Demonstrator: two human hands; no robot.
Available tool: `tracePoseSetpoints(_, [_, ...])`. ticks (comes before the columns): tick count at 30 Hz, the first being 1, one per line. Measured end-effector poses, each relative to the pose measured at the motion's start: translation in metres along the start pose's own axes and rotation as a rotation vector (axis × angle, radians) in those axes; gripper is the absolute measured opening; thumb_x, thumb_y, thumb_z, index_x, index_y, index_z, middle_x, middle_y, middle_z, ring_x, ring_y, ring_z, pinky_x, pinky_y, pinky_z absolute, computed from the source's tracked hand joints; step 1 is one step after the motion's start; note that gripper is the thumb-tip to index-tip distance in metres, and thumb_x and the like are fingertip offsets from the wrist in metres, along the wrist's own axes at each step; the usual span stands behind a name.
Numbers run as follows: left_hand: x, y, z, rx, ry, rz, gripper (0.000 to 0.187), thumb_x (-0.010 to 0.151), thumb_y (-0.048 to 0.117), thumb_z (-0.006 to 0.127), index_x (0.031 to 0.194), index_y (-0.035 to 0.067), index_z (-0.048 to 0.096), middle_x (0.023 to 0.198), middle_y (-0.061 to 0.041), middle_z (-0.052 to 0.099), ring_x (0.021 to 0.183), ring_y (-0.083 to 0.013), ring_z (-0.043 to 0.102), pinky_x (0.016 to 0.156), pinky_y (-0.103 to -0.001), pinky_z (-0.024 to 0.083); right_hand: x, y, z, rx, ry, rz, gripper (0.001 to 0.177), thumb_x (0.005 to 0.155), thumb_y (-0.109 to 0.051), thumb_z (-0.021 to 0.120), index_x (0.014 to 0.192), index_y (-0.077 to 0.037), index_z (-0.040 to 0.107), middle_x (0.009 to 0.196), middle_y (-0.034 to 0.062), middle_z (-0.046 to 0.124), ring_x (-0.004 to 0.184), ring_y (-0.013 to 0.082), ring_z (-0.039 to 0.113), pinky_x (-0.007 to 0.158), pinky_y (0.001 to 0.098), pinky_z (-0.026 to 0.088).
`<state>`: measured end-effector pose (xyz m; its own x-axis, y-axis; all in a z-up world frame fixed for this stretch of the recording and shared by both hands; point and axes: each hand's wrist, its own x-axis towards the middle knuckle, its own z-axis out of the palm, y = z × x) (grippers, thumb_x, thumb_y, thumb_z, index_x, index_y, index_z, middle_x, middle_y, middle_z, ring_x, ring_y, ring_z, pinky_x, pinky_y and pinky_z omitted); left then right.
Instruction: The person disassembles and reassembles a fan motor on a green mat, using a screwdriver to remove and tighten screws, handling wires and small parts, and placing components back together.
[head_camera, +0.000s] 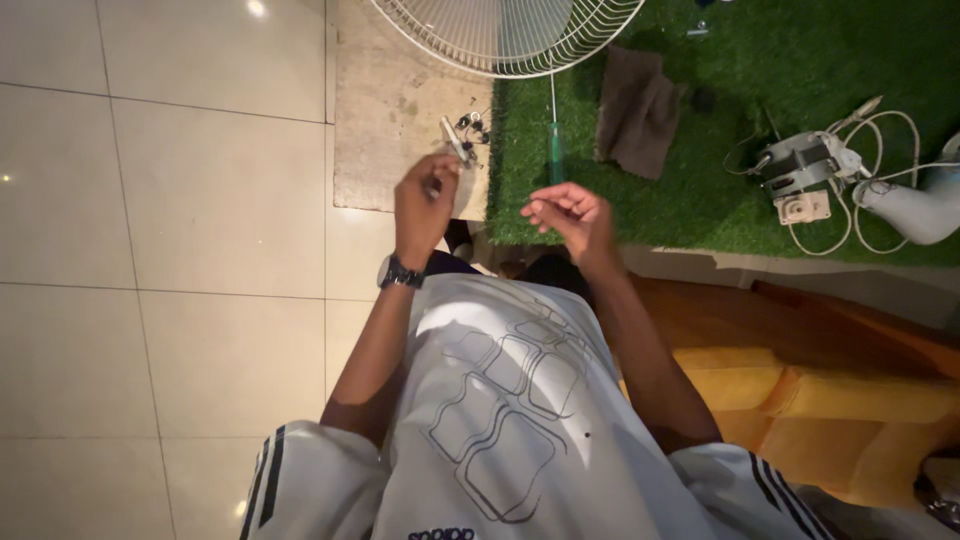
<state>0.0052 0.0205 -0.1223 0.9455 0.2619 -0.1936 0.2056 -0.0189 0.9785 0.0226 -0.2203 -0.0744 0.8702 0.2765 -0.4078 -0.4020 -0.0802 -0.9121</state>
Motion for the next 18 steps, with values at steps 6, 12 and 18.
tracePoseSetpoints(6, [-0.03,0.025,0.009,-0.074,-0.223,-0.1,0.016,0.101,0.017,0.069,0.114,0.009,0.075,0.085,0.004,0.068,0.071,-0.0031,0.054,0.06,-0.021,0.04,0.005,0.011,0.005,0.262,0.123,0.212,0.019,0.096,-0.009,0.071,0.111,0.002,0.072,0.101,0.0113,0.076,0.079,0.0128,0.067,0.067,0.0276,0.055])
tracePoseSetpoints(12, [-0.031,0.045,0.008,-0.066,-0.191,-0.049,0.017,0.1,0.017,0.071,0.114,0.009,0.075,0.086,0.004,0.069,0.076,-0.0005,0.056,0.062,-0.019,0.042,0.008,0.012,0.001,0.463,0.042,0.332,0.019,0.101,-0.008,0.07,0.116,0.005,0.07,0.094,0.0103,0.071,0.076,0.0152,0.065,0.064,0.0284,0.052])
tracePoseSetpoints(18, [-0.023,0.053,0.012,-0.136,-0.3,-0.025,0.024,0.095,0.015,0.075,0.117,0.006,0.073,0.097,0.003,0.073,0.086,-0.0025,0.062,0.066,-0.019,0.045,0.003,0.012,-0.003,0.548,-0.037,0.246,0.022,0.098,-0.002,0.065,0.119,0.004,0.068,0.105,0.0159,0.075,0.084,0.017,0.067,0.072,0.0281,0.053])
